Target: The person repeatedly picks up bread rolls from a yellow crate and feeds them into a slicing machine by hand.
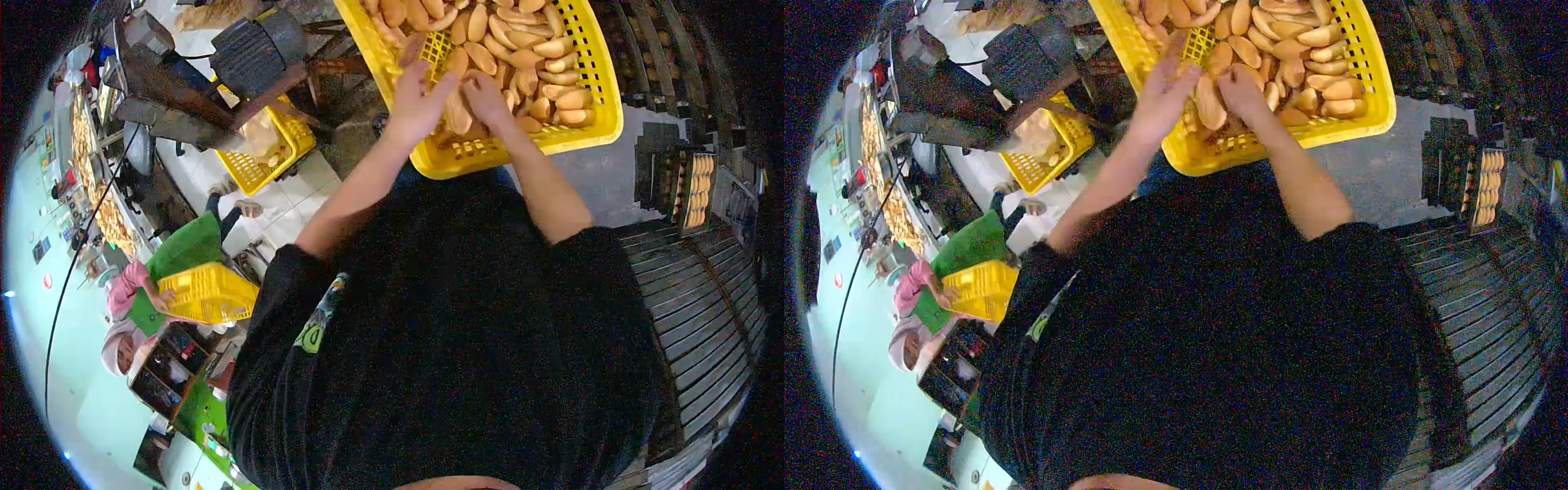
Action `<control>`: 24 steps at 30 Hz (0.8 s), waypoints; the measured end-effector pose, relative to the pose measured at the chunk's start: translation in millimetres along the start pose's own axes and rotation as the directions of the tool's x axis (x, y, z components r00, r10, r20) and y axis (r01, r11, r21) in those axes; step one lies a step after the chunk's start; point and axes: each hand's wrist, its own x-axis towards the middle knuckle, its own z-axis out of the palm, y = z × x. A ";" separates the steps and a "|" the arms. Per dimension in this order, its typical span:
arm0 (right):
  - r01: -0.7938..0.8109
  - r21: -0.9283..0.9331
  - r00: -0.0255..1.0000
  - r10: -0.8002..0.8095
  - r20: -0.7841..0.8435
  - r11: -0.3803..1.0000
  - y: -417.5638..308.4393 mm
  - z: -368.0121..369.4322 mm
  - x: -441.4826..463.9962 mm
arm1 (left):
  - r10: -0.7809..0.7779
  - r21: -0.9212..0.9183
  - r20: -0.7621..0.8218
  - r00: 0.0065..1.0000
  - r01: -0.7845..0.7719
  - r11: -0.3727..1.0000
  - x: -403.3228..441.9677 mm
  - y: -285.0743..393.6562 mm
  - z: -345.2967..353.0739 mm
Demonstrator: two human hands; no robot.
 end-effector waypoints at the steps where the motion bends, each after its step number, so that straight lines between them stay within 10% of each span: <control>1: -0.078 0.230 0.992 0.098 -0.075 0.970 -16.9 -12.2 -8.8 | -0.075 0.008 -0.009 0.997 0.075 0.997 3.0 -9.3 19.3; 2: -0.060 0.429 0.987 0.117 -0.108 0.902 -55.8 -30.7 -31.2 | -0.151 0.015 -0.018 0.988 0.151 0.988 5.1 -13.0 34.7; 5: 0.405 -0.006 0.711 -0.320 -0.627 0.914 -60.0 -46.0 -29.2 | -0.118 -0.396 0.051 0.992 0.129 0.909 13.4 4.6 65.1; 9: 0.478 0.268 0.618 -0.103 -0.779 0.836 -69.5 -86.5 -29.1 | -0.364 -0.744 -0.090 0.927 0.181 0.644 61.1 28.4 59.6; 12: 0.342 0.755 0.822 0.211 -0.529 0.560 -58.5 -119.1 -34.1 | 0.090 -0.048 -0.126 0.988 -0.097 0.994 103.4 -20.2 43.2; 15: 0.353 0.833 0.801 0.322 -0.504 0.426 -38.6 -132.3 -41.3 | 0.122 0.653 0.514 0.849 -0.480 0.586 100.1 -37.5 42.9; 17: 0.327 0.866 0.801 0.376 -0.466 0.378 -27.8 -138.7 -48.4 | -0.315 0.699 0.715 0.624 -0.617 0.361 92.8 -42.1 55.4; 20: 0.206 0.910 0.855 0.386 -0.346 0.359 -19.0 -146.5 -55.8 | -0.505 0.746 0.608 0.613 -0.659 0.097 77.2 -77.1 62.5; 24: -0.068 0.805 0.973 0.219 -0.078 0.590 -28.7 -148.9 -55.7 | -0.335 0.760 0.624 0.706 -0.648 0.049 73.0 -93.0 60.1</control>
